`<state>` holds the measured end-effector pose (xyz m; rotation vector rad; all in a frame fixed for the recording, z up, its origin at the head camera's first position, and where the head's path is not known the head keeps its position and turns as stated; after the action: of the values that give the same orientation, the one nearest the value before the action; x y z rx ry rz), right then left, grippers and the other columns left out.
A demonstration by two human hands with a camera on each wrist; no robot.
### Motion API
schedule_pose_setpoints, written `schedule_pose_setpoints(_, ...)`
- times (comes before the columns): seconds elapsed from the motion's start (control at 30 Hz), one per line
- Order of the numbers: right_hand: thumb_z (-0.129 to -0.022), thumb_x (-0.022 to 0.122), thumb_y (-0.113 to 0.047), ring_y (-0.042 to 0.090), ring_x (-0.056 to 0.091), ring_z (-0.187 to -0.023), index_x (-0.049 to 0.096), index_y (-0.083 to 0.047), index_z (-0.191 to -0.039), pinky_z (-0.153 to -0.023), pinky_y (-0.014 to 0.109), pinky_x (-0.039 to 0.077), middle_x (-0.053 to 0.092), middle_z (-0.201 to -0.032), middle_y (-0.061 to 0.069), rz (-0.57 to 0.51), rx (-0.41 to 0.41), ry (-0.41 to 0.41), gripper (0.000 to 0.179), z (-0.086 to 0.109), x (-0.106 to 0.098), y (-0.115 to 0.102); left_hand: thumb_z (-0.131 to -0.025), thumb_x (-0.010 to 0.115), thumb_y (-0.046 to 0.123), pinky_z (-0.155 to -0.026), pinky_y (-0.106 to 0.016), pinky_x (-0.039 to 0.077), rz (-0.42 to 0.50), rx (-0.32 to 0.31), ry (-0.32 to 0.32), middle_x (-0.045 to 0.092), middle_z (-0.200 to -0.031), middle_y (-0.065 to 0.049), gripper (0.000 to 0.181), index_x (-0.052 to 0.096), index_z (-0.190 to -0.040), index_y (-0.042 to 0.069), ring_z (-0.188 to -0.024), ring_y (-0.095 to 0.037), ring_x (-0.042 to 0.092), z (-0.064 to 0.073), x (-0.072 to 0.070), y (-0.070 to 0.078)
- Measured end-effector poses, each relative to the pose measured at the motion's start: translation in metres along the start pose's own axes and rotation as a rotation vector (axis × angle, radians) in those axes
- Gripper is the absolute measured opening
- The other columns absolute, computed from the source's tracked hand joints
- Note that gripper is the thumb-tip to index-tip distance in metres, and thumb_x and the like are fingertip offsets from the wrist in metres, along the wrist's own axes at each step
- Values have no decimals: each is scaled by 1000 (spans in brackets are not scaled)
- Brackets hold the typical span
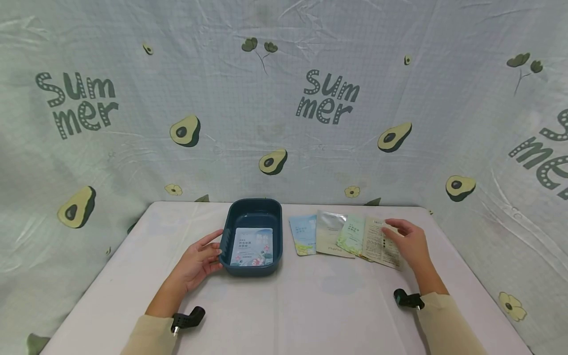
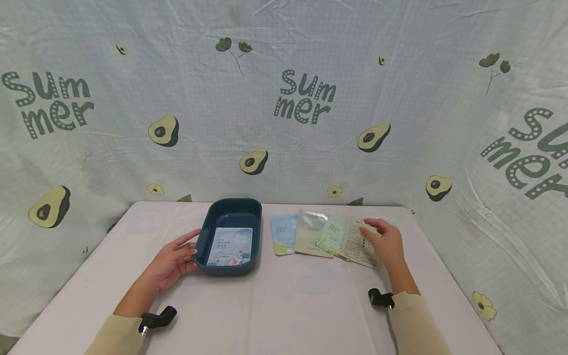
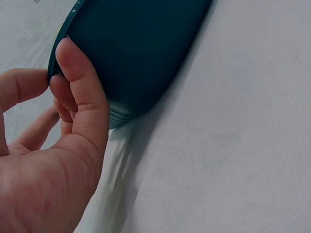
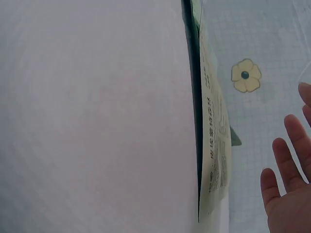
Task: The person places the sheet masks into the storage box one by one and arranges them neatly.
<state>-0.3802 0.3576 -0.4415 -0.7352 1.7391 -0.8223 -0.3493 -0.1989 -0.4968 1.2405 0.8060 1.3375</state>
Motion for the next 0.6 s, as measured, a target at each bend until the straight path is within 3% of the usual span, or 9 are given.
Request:
schedule_pose_setpoints(0.2, -98, 69, -34, 42, 44, -141, 61, 0, -137, -118, 60, 33, 54, -147, 23, -9, 54, -34, 52, -11, -2, 14, -102, 48, -1, -75, -25, 59, -3, 3, -2, 59, -110, -1, 65, 29, -162, 16, -83, -13, 64, 0, 0, 0)
schedule_pose_setpoints(0.6, -101, 65, -26, 47, 38, -144, 53, -4, -146, -117, 62, 34, 42, -157, 26, 111, 127, -158, 52, -29, 4, 33, -102, 49, 0, -76, -26, 59, 16, 9, -14, 60, -111, -2, 65, 29, -162, 15, -84, -13, 65, -2, 1, -1)
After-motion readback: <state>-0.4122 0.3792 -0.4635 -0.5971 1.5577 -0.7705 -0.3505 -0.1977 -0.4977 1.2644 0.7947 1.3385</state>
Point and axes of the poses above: each hand's wrist, its own z-axis away from the middle knuckle, its own x-axis out of the palm, y = z × x, the point moved 10 cm from there along -z, towards the middle knuckle
